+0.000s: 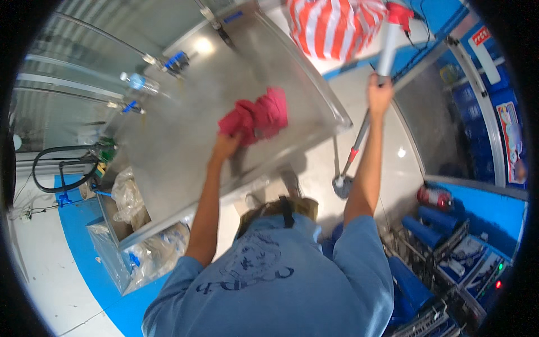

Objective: The person wipes a large stainless steel water tank with a pink cloth, then rinses and wrings the cloth at a sink. They continue wiping a metal countertop and finally mop the tiled floor with a mop.

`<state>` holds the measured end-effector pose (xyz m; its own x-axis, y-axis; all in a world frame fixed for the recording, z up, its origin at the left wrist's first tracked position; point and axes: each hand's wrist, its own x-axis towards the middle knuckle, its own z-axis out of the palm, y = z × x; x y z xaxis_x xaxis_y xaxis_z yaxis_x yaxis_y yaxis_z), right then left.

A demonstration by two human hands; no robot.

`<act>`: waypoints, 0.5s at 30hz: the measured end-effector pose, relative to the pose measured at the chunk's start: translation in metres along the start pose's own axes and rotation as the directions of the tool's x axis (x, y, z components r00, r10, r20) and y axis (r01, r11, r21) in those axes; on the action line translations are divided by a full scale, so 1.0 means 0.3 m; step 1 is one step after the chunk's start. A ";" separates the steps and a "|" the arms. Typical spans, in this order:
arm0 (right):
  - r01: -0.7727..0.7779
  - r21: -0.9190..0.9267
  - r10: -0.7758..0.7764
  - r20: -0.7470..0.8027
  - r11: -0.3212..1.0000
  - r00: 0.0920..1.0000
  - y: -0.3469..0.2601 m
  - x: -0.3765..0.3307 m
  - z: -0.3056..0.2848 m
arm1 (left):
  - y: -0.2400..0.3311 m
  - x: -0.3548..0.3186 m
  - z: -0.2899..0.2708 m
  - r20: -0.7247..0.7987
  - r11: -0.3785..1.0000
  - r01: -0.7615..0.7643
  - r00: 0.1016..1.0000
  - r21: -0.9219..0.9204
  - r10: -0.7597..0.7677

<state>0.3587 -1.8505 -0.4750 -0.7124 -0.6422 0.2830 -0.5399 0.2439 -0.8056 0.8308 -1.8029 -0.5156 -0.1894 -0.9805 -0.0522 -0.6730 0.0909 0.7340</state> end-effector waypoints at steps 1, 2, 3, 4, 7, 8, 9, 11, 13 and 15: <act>-0.067 0.116 0.069 -0.016 0.991 0.997 0.003 -0.004 -0.135 | 0.004 -0.010 -0.045 0.017 0.988 -0.080 0.996 -0.132 0.083; -0.076 0.108 0.086 -0.086 0.991 0.993 -0.011 -0.008 -0.260 | 0.013 -0.022 -0.104 0.032 0.958 -0.129 0.989 -0.257 0.142; -0.009 0.135 0.028 -0.146 0.991 0.989 -0.043 -0.008 -0.369 | 0.024 -0.053 -0.180 0.149 0.989 0.063 0.988 -0.137 -0.042; 0.132 0.255 -0.095 -0.150 0.958 0.984 -0.085 -0.015 -0.485 | 0.048 -0.081 -0.237 0.245 0.966 0.260 0.935 0.012 -0.255; 0.250 0.369 -0.183 -0.208 0.895 0.961 -0.268 -0.056 -0.739 | 0.161 -0.166 -0.311 0.207 0.919 0.302 0.911 0.255 -0.357; 0.265 0.475 -0.215 -0.156 0.839 0.964 -0.329 -0.095 -0.791 | 0.209 -0.191 -0.290 0.223 0.979 0.202 0.953 0.035 -0.205; 0.236 0.513 -0.215 -0.102 0.825 0.971 -0.383 -0.149 -0.816 | 0.265 -0.222 -0.231 0.201 0.977 0.093 0.978 -0.190 -0.054; 0.209 0.599 -0.285 0.033 0.773 0.958 -0.480 -0.262 -0.837 | 0.365 -0.296 -0.121 0.195 0.922 -0.091 0.965 -0.377 0.175; 0.207 0.623 -0.343 0.104 0.754 0.934 -0.555 -0.394 -0.841 | 0.445 -0.401 0.002 0.321 0.908 -0.130 0.907 -0.398 0.271; 0.214 0.648 -0.383 0.129 0.731 0.915 -0.613 -0.532 -0.834 | 0.472 -0.521 0.093 0.418 0.896 -0.109 0.856 -0.431 0.306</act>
<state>0.4593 -1.6111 -0.2417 -0.3873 -0.7745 0.5002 -0.2565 -0.4306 -0.8653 0.7453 -1.6319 -0.4224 -0.6665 -0.7383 -0.1033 -0.2737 0.1135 0.9551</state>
